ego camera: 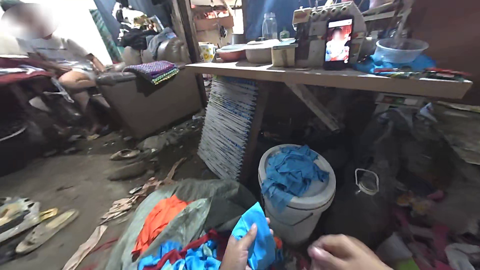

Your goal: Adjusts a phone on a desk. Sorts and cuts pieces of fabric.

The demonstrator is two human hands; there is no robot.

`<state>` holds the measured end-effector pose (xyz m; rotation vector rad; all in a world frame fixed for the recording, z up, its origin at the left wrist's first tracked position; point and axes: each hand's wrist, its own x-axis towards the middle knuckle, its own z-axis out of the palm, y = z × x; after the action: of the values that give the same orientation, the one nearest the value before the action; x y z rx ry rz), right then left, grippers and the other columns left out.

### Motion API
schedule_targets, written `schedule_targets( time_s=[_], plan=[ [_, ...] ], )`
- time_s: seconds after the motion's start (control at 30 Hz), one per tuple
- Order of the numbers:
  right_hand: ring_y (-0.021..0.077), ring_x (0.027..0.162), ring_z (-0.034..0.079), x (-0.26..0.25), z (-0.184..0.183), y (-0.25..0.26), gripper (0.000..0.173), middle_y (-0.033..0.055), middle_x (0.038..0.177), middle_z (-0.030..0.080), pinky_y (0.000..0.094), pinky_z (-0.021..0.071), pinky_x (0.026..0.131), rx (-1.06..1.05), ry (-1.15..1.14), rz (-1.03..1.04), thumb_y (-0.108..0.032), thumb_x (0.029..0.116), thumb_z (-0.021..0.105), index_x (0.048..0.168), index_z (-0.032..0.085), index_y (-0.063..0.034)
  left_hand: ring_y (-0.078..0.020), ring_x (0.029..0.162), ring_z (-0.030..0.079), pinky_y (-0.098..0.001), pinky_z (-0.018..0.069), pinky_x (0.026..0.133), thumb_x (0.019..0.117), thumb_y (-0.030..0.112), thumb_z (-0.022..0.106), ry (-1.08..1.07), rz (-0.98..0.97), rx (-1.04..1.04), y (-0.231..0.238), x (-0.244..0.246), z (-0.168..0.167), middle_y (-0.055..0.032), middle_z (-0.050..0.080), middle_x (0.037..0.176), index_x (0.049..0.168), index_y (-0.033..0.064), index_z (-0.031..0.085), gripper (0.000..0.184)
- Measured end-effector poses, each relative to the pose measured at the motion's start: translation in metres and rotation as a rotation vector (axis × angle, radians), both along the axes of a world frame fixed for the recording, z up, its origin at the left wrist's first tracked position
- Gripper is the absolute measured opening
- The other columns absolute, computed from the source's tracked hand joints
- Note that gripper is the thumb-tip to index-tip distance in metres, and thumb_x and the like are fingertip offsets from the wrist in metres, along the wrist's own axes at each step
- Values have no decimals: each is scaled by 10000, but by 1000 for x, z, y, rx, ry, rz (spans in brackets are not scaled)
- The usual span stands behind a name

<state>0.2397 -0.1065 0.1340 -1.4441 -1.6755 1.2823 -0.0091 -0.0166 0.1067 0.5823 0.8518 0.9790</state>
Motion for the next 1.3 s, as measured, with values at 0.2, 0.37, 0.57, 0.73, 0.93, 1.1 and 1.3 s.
schedule_targets(
  time_s=[0.2,0.37,0.57,0.73,0.93,1.1,1.3],
  plan=[
    [137,908,691,-73,-16,98,441,37,973,710,363,582,824,-433,545,-138,-457,1047,518,1144,649,-47,-150,898,723,-339,607,850,990,-56,524,180,14,128,-7,12,0,-93,732,972,1226,-47,545,237],
    [150,834,703,-103,-11,123,242,75,920,719,351,593,804,-448,515,-256,-85,911,744,1107,643,14,-63,994,654,-250,552,913,898,-127,572,253,52,223,-8,13,-6,-78,661,1092,1305,-79,461,425],
    [136,836,713,-97,-18,118,231,67,920,734,336,600,810,-376,437,-206,-49,893,746,1103,674,15,-170,995,698,-378,587,906,1086,248,451,194,-67,110,6,-3,-11,-112,702,1086,1351,-28,486,384],
    [124,860,717,-96,-20,114,233,61,944,741,319,604,837,-304,456,-146,12,883,727,1112,680,20,-213,928,709,-394,596,855,1070,189,528,303,156,39,12,2,-13,-156,713,1004,1202,-56,604,288],
    [156,982,692,-96,-26,111,459,98,1106,688,348,590,888,-251,447,-66,2,856,736,1283,566,7,-212,911,706,-363,604,811,1026,2,539,40,376,-87,17,2,-7,-160,691,1069,1302,-41,554,279],
    [105,909,646,-101,-31,111,231,56,979,658,319,547,861,-165,435,-175,-197,1079,492,1133,614,-8,-205,933,696,-361,598,833,1060,53,496,64,419,-136,18,4,-5,-169,667,1088,1304,-50,508,266],
    [92,848,661,-105,-29,112,173,72,955,694,270,560,801,110,329,-283,-124,965,642,1018,721,21,-187,943,692,-345,590,847,1033,39,551,96,427,-84,18,1,-7,-153,680,1092,1262,-54,557,247]
  ],
)
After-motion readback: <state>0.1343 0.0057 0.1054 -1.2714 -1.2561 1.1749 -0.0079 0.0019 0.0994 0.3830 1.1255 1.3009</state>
